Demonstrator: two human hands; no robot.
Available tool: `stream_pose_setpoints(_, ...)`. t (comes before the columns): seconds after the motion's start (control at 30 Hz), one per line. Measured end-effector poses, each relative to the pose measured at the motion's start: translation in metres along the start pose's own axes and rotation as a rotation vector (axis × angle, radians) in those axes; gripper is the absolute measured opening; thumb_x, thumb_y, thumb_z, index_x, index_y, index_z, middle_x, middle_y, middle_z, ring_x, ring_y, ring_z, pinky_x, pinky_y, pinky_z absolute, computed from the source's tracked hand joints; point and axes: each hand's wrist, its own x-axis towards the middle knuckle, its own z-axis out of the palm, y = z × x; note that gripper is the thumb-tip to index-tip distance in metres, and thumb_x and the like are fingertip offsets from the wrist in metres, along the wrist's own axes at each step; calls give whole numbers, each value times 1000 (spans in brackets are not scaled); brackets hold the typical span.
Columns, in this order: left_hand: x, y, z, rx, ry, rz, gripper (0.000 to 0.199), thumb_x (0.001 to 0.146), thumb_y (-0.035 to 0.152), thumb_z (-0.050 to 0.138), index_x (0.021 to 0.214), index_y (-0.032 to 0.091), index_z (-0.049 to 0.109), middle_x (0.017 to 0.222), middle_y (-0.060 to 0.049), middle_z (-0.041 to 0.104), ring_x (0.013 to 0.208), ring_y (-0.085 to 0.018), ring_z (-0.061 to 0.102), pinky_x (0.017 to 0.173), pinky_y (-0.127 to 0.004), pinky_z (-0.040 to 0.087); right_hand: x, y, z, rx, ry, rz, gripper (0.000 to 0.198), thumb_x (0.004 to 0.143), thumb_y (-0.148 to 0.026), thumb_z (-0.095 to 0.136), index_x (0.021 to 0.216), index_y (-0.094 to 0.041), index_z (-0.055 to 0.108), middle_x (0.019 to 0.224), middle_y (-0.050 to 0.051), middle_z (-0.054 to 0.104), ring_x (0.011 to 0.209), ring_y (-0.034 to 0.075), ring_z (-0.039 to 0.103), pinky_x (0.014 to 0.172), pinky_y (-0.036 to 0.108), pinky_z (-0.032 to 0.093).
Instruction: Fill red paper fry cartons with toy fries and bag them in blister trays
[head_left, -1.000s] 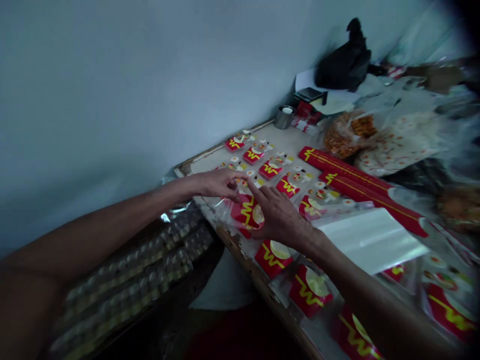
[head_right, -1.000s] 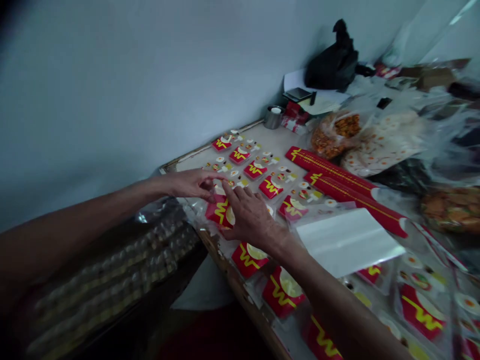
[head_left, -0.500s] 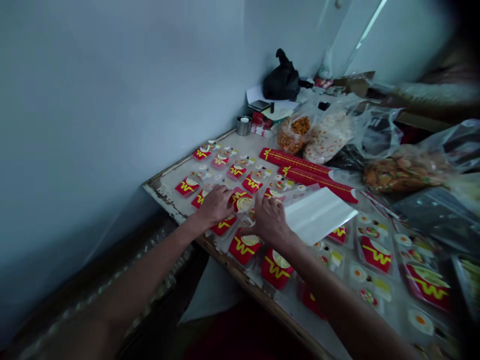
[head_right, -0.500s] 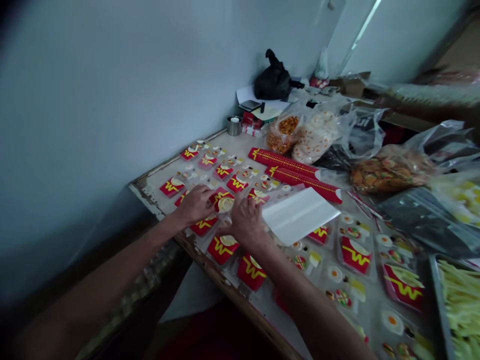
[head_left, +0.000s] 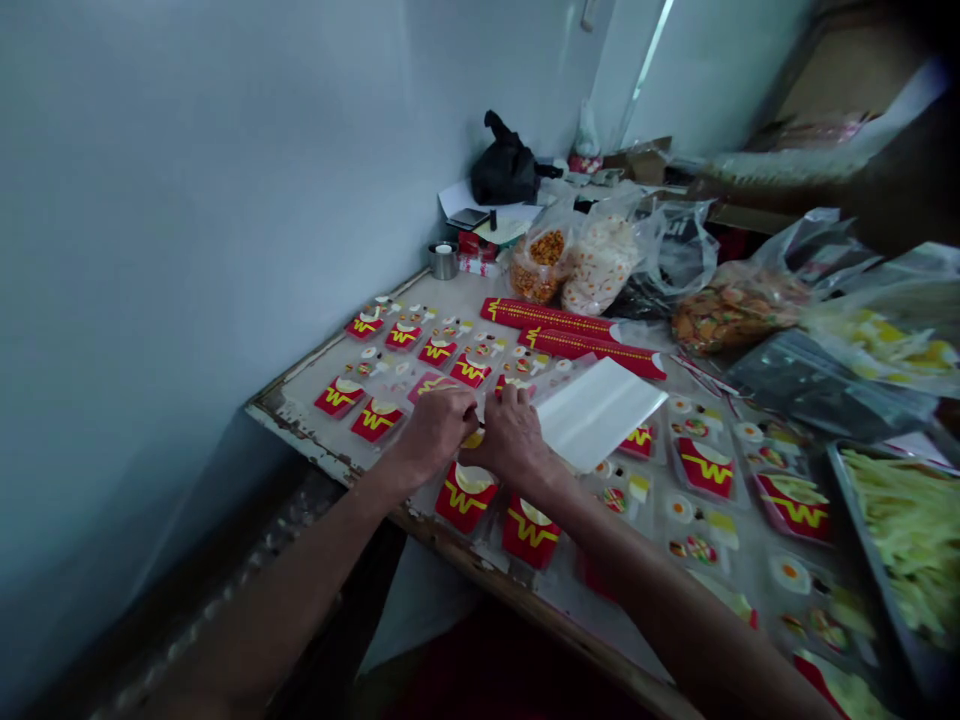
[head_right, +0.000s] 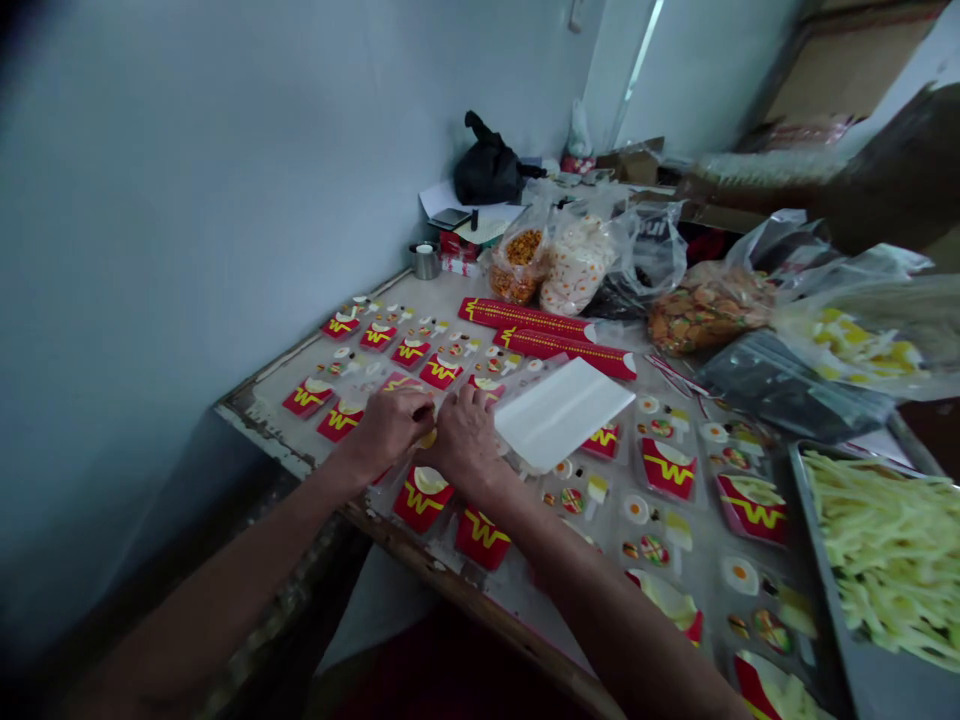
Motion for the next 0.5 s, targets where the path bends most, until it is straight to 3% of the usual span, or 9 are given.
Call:
stream_pose_setpoints(0.07,-3,5,-4,-112,119,-110,10,82,18,64,81,18,74,82,-5,76,75,-16,67,69,-26,44,3,7,1,172,91,-2,92,54,-51,92,129,-10,58,132,23,54,122,40,48,97,49,45)
stream_pose_setpoints(0.13,-5,1,-8,-169,181,-228,7,78,18,68,78,19,75,79,-3,77,72,-16,67,67,-26,43,3,20,7,505,109,90,90,55,-56,90,129,-15,58,129,19,58,113,34,54,87,43,49)
stream_pose_setpoints(0.2,-5,-5,-9,-181,186,-270,5,75,19,70,74,19,75,76,-2,76,70,-16,68,66,-26,42,0,31,16,959,-47,244,73,61,-63,83,114,-18,63,111,13,67,84,22,59,63,30,46)
stream_pose_setpoints(0.3,-4,-4,-6,-188,195,-288,3,75,19,71,73,19,74,74,-2,76,70,-16,68,67,-26,43,-2,34,31,1516,-303,439,55,59,-60,83,88,-17,64,83,7,70,51,8,40,44,21,21)
stream_pose_setpoints(0.37,-6,8,-3,-187,215,-297,5,75,16,70,73,19,73,74,-2,75,70,-16,67,67,-27,43,0,25,40,1679,-268,501,48,53,-50,87,77,-17,61,74,5,69,47,5,36,42,21,17)
stream_pose_setpoints(0.5,-21,32,-4,-200,218,-267,10,79,13,65,74,19,71,78,-3,74,73,-16,66,69,-27,44,12,0,49,1757,-131,505,40,53,-41,87,64,-19,56,54,-4,54,46,7,40,43,21,26)
